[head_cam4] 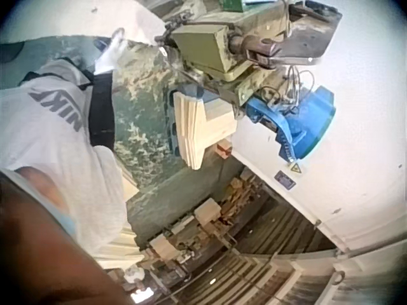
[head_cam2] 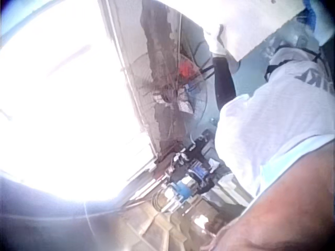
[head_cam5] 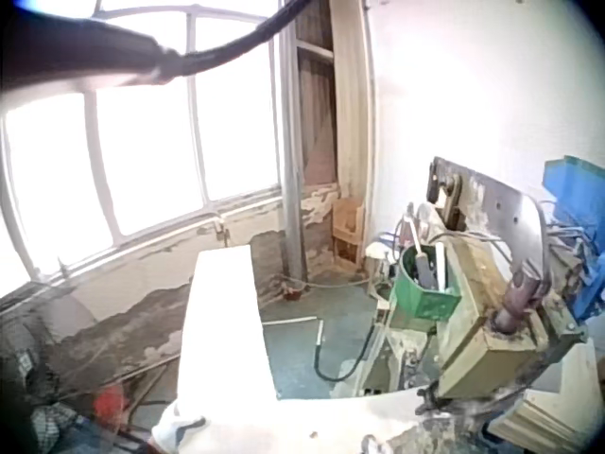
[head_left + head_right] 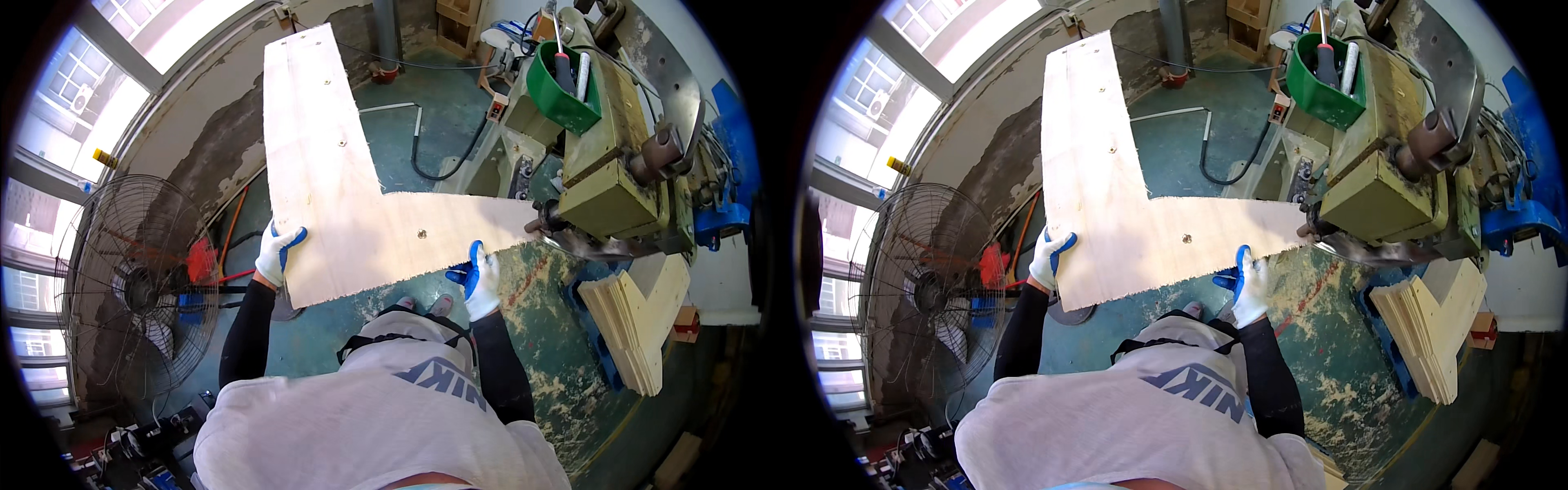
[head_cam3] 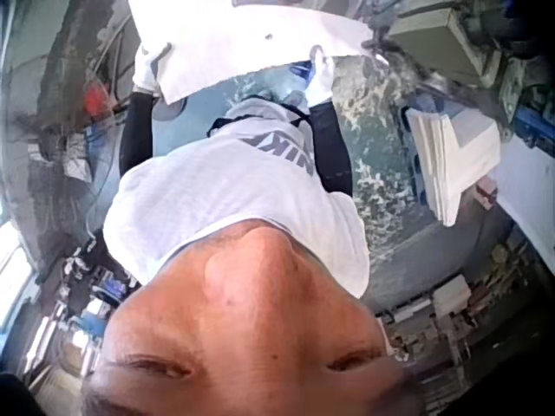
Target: The person operates a heavy industrial riveting or stapling machine to join wooden panels together, picking up L-shaped wooden components from a stack and positioning them under the machine head for fastening.
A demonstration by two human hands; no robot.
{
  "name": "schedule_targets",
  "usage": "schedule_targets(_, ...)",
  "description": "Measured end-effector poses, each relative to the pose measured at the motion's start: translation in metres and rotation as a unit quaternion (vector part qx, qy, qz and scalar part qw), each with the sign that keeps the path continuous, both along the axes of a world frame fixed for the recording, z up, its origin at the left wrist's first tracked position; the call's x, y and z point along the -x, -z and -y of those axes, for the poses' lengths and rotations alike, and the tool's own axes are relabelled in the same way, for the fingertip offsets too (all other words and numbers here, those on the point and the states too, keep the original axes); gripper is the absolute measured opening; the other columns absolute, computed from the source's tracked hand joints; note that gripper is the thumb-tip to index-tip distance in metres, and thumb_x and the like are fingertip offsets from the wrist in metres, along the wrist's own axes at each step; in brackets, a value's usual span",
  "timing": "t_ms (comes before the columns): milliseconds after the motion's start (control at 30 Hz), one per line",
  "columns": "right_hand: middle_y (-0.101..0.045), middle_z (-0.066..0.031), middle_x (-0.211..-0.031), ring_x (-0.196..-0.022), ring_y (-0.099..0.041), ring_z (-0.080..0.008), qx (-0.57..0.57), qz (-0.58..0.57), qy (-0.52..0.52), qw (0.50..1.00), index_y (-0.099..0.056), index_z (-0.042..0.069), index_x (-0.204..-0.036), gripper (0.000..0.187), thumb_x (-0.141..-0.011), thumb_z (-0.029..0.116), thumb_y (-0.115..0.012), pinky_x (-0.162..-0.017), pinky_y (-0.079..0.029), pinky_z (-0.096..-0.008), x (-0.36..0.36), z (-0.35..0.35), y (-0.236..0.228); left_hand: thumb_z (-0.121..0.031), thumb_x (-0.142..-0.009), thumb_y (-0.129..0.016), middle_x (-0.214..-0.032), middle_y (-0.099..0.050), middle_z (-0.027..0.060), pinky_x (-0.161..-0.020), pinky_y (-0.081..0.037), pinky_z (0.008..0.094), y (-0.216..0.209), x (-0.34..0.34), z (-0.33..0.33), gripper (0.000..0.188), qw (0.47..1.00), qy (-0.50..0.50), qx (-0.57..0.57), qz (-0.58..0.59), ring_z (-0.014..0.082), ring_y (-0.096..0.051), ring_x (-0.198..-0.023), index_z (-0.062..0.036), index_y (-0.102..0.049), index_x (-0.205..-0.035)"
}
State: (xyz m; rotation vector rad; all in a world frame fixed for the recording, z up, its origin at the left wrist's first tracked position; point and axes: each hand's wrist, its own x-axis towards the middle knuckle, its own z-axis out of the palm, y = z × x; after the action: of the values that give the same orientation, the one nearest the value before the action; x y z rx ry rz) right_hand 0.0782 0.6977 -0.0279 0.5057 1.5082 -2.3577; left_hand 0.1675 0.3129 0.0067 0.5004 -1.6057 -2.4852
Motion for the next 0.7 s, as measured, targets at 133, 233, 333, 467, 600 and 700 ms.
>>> schedule_targets(133, -0.063, -0.0043, -0.086, -0.065, -0.068, -0.0160, 0.014, -0.038, -0.007, 0.999, -0.056, 0.006, -0.106, 0.027, -0.100, 0.032, -0.059, -0.056, -0.060, -0.0318, -0.009, 0.001, -0.013, -0.002, -0.085, -0.067, -0.123, -0.064, 0.0152, -0.092, -0.055, 0.0381, -0.008, -0.036, -0.016, 0.051, 0.999, -0.016, -0.015, 0.028, 0.0256, -0.067, -0.105, 0.0037, -0.051, -0.133)
schedule_targets(233, -0.065, -0.0035, -0.084, -0.065, -0.067, -0.0132, 0.045, 0.005, -0.077, 0.996, -0.060, 0.005, -0.102, 0.023, -0.097, 0.027, -0.064, -0.057, -0.059, -0.0290, -0.027, -0.002, -0.019, -0.002, -0.086, -0.064, -0.128, -0.062, 0.0179, -0.095, -0.054, 0.0416, -0.023, -0.054, -0.018, 0.054, 0.999, -0.022, -0.025, 0.024, 0.0301, -0.065, -0.110, 0.0037, -0.048, -0.137)
schedule_targets(333, -0.067, -0.0079, -0.087, -0.071, -0.069, -0.0189, 0.086, 0.043, -0.128, 0.987, -0.060, 0.003, -0.112, 0.029, -0.094, 0.024, -0.067, -0.059, -0.059, -0.0326, -0.066, -0.011, -0.011, -0.003, -0.087, -0.063, -0.129, -0.061, 0.0176, -0.097, -0.053, 0.0421, -0.017, -0.087, -0.014, 0.053, 0.998, -0.013, -0.025, 0.054, 0.0305, -0.065, -0.111, 0.0026, -0.048, -0.138)
schedule_targets(467, -0.070, -0.0092, -0.089, -0.065, -0.069, -0.0197, 0.103, 0.081, -0.120, 0.984, -0.058, 0.003, -0.118, 0.031, -0.096, 0.024, -0.063, -0.058, -0.058, -0.0314, -0.087, -0.045, 0.011, -0.005, -0.090, -0.063, -0.118, -0.066, 0.0137, -0.091, -0.056, 0.0388, 0.051, -0.130, -0.001, 0.039, 0.986, 0.008, -0.022, 0.164, 0.0255, -0.068, -0.103, 0.0010, -0.055, -0.128)
schedule_targets(600, -0.068, -0.0060, -0.078, -0.057, -0.066, -0.0148, 0.020, 0.093, -0.012, 0.995, -0.061, 0.004, -0.107, 0.025, -0.095, 0.026, -0.064, -0.050, -0.055, -0.0262, -0.096, -0.133, 0.028, -0.014, -0.093, -0.065, -0.112, -0.069, 0.0155, -0.086, -0.058, 0.0412, 0.074, -0.105, -0.109, 0.039, 0.947, 0.089, -0.124, 0.282, 0.0282, -0.071, -0.096, 0.0036, -0.057, -0.127)
schedule_targets(700, -0.066, -0.0032, -0.074, -0.050, -0.060, -0.0116, 0.007, 0.040, 0.155, 0.987, -0.062, 0.006, -0.104, 0.022, -0.095, 0.025, -0.065, -0.043, -0.047, -0.0244, -0.108, -0.224, 0.032, -0.021, -0.096, -0.065, -0.112, -0.070, 0.0145, -0.085, -0.058, 0.0362, 0.122, -0.081, -0.208, 0.040, 0.916, 0.197, -0.115, 0.329, 0.0238, -0.071, -0.094, 0.0036, -0.058, -0.126)
